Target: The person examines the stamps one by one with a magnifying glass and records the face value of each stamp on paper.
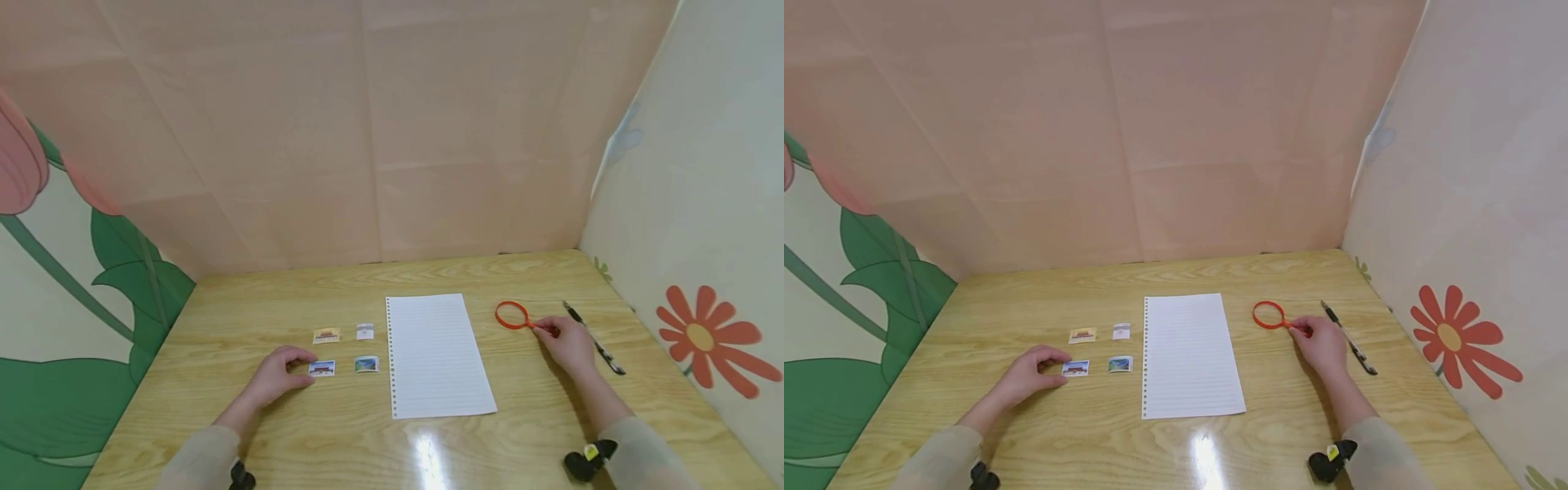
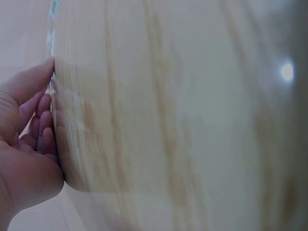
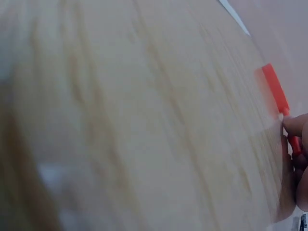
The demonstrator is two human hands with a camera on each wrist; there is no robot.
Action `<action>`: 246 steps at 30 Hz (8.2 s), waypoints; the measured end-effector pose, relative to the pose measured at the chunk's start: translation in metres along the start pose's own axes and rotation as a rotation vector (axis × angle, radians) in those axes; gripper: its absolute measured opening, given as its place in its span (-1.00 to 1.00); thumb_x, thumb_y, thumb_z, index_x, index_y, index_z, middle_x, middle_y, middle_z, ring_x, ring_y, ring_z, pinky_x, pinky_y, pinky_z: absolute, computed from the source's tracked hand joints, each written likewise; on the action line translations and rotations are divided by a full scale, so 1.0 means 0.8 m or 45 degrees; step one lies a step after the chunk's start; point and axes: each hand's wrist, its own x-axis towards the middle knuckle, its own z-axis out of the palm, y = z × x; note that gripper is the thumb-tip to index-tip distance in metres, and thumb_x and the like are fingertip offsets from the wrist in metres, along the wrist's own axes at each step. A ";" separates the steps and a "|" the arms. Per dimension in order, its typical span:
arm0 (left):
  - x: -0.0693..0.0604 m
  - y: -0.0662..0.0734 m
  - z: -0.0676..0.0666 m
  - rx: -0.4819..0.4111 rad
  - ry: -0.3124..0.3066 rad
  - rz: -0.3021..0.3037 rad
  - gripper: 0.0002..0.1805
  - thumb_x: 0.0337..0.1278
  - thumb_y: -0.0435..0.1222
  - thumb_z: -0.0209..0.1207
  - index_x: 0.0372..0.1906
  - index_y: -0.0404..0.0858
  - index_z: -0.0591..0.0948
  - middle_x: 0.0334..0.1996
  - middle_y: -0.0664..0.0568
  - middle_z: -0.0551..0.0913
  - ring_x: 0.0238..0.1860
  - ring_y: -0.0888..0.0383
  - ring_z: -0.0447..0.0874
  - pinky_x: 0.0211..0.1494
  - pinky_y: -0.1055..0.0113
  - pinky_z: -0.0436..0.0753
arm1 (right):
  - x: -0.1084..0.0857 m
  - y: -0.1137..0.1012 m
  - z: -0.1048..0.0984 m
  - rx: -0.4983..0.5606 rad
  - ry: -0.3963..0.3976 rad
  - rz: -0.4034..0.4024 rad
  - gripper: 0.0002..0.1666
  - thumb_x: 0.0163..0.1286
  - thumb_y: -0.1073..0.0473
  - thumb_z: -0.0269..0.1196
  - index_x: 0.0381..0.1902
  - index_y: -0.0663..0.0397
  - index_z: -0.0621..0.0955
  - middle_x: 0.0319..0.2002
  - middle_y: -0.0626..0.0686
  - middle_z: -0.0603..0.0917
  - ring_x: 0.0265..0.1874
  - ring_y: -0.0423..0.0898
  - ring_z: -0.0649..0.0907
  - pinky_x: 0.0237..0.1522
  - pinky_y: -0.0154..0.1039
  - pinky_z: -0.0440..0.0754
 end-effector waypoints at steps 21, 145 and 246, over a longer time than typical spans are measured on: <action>0.000 0.001 0.000 0.016 0.004 -0.002 -0.67 -0.09 -0.30 0.51 -0.12 -0.13 0.74 -0.07 0.08 0.65 0.00 0.06 0.54 0.14 0.06 0.46 | 0.018 0.040 -0.066 0.073 -0.066 0.041 -0.64 0.32 0.22 0.36 0.01 0.34 0.66 -0.23 0.28 0.68 -0.31 -0.09 0.62 -0.34 -0.42 0.50; 0.016 0.143 0.162 0.421 -0.275 0.464 -0.40 -0.07 -0.12 0.50 0.16 -0.17 0.66 0.02 0.06 0.56 0.04 0.16 0.47 0.20 0.26 0.42 | 0.017 -0.192 0.060 1.341 -0.619 -0.042 -0.57 0.47 0.34 0.16 0.21 0.51 0.45 -0.27 0.09 0.63 -0.25 -0.15 0.66 -0.10 -0.29 0.64; 0.014 0.142 0.152 0.331 -0.343 0.409 -0.36 -0.10 -0.11 0.52 0.19 -0.16 0.65 0.04 0.08 0.54 0.05 0.19 0.46 0.20 0.24 0.43 | 0.026 -0.219 0.164 0.708 -0.299 0.048 -0.93 0.21 0.32 0.33 -0.39 0.12 0.61 -0.58 -0.09 0.52 -0.59 -0.24 0.44 -0.54 -0.41 0.36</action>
